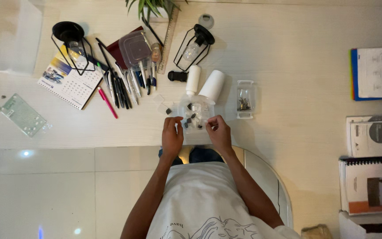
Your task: The person organizes small black components into a clear plastic container and places it on the desk. They then pick up various pens and markers from the table and place them into a white paper cup. The person continues to sort through the stationery items, placing them into the cup one by one.
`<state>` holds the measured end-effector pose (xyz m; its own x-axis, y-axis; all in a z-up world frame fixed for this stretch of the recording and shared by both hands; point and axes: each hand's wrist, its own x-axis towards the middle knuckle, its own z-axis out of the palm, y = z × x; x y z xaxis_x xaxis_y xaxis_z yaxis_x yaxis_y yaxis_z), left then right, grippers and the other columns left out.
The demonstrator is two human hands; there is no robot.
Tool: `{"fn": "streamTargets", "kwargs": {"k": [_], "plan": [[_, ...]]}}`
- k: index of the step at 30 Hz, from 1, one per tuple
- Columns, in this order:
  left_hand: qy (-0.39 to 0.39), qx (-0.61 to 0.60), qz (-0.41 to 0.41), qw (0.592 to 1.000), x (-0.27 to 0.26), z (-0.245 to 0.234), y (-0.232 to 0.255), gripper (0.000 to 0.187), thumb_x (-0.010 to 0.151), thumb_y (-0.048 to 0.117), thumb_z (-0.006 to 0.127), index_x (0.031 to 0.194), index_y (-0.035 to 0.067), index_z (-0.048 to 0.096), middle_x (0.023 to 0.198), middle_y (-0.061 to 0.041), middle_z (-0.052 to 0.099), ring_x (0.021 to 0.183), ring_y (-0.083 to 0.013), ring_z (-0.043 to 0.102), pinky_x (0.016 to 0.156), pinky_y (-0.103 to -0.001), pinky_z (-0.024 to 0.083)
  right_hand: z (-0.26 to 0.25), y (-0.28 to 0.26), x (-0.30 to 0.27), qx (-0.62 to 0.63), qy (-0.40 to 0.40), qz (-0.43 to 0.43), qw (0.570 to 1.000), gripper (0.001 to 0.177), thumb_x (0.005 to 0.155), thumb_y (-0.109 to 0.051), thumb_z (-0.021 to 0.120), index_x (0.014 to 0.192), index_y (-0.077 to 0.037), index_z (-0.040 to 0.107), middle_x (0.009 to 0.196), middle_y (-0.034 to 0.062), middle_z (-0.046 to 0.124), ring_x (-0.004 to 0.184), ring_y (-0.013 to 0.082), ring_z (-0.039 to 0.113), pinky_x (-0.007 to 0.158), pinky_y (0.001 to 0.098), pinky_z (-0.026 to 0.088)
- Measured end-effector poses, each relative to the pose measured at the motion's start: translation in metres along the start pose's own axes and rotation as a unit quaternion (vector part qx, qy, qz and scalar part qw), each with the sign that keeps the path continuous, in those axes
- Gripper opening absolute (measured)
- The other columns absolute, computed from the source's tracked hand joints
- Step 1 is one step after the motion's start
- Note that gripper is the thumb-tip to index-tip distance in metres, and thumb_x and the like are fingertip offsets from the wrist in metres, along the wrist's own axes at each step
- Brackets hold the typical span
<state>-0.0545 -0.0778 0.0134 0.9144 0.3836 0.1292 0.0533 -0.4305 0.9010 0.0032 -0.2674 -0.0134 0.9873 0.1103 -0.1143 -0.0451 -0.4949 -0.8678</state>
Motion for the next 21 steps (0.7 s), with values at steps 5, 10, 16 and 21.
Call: {"fn": "streamTargets", "kwargs": {"k": [5,10,16,21], "plan": [[0.001,0.01,-0.068,0.998,0.001,-0.005,-0.007,0.022,0.096,-0.004,0.059,0.114,0.005,0.068,0.104,-0.011,0.061,0.065,-0.0241,0.055,0.06,-0.037,0.046,0.009,-0.002,0.008,0.01,-0.011,-0.009,1.0,0.013,0.09,-0.007,0.074,0.1,-0.005,0.066,0.084,0.0037,0.073,0.072,0.0113,0.067,0.063,0.0269,0.052],[0.023,0.005,-0.039,0.999,0.002,-0.011,-0.022,0.023,0.095,-0.005,0.058,0.114,0.004,0.067,0.103,-0.012,0.06,0.071,-0.0244,0.057,0.061,-0.037,0.047,0.018,-0.008,0.015,0.014,-0.021,-0.019,0.999,0.013,0.09,-0.007,0.073,0.102,-0.005,0.067,0.086,0.0033,0.073,0.074,0.0106,0.067,0.062,0.0268,0.051],[0.046,0.027,0.022,0.998,0.009,-0.024,-0.034,0.019,0.097,-0.004,0.06,0.113,0.004,0.067,0.104,-0.011,0.06,0.082,-0.0259,0.06,0.067,-0.037,0.049,0.031,-0.015,0.021,-0.001,-0.026,-0.012,1.0,0.012,0.091,-0.006,0.073,0.102,-0.005,0.069,0.088,0.0046,0.073,0.075,0.0111,0.066,0.061,0.0264,0.051],[0.007,0.013,-0.067,0.998,0.019,-0.042,-0.036,0.018,0.097,-0.003,0.06,0.111,0.004,0.068,0.101,-0.011,0.061,0.065,-0.0232,0.055,0.059,-0.037,0.046,0.043,-0.031,0.022,0.003,-0.016,-0.018,1.0,0.018,0.092,-0.005,0.069,0.11,-0.005,0.07,0.092,0.0053,0.075,0.075,0.0116,0.067,0.061,0.027,0.051]]}}
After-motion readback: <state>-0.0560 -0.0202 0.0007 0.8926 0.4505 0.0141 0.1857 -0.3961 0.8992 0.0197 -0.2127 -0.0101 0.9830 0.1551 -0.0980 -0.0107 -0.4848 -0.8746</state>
